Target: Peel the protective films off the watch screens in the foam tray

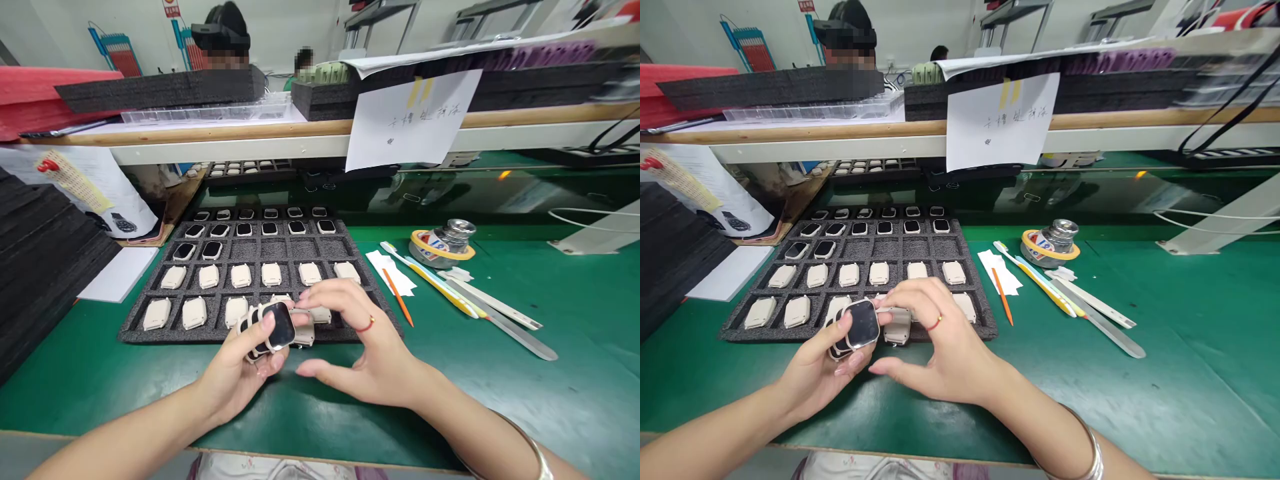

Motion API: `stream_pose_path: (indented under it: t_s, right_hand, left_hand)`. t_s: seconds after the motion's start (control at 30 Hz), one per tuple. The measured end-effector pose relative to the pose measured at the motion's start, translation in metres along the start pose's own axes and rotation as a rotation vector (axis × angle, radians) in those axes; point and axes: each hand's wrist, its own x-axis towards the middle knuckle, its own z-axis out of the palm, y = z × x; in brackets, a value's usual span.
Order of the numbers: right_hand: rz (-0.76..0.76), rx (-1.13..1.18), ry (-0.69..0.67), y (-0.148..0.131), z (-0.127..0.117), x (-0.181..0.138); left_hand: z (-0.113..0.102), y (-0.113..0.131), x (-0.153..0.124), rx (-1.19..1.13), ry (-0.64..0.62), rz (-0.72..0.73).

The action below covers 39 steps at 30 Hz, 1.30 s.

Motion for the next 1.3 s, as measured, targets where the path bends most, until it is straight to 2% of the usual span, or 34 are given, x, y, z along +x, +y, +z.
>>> stream_pose_path:
  t_s: [0.13, 0.27, 0.4, 0.5, 0.67, 0.77, 0.93, 1.07, 1.17, 1.3]
  right_hand:
    - [-0.017, 0.032, -0.023, -0.007, 0.008, -0.003]
    - [0.010, 0.100, 0.031, -0.011, 0.012, -0.005]
    - [-0.024, 0.067, 0.105, -0.014, 0.010, -0.005]
    - [0.013, 0.130, 0.223, -0.016, 0.007, -0.003]
    - [0.263, 0.453, 0.501, -0.017, 0.005, 0.001]
    - [0.313, 0.540, 0.553, -0.017, 0.005, 0.003]
    - [0.270, 0.472, 0.481, -0.016, 0.004, -0.001]
    - [0.008, 0.201, 0.423, -0.012, 0.001, -0.005]
    - [-0.193, 0.063, 0.305, -0.012, -0.003, -0.005]
    - [-0.297, 0.001, 0.099, -0.018, -0.008, -0.008]
  left_hand:
    - [-0.002, -0.006, 0.004, -0.023, -0.121, -0.064]
    - [-0.003, -0.010, 0.006, -0.027, -0.090, -0.104]
    - [-0.002, -0.009, 0.004, -0.041, -0.122, -0.114]
    - [-0.002, -0.008, 0.003, -0.040, -0.159, -0.115]
    - [-0.001, -0.006, 0.003, -0.061, -0.209, -0.132]
    - [0.000, -0.004, 0.003, -0.079, -0.232, -0.137]
    - [-0.001, -0.003, 0.001, -0.072, -0.242, -0.143]
    - [-0.001, -0.004, 0.001, -0.084, -0.240, -0.144]
    - [-0.002, -0.004, 0.002, -0.097, -0.224, -0.151]
    - [-0.002, -0.004, 0.002, -0.124, -0.198, -0.183]
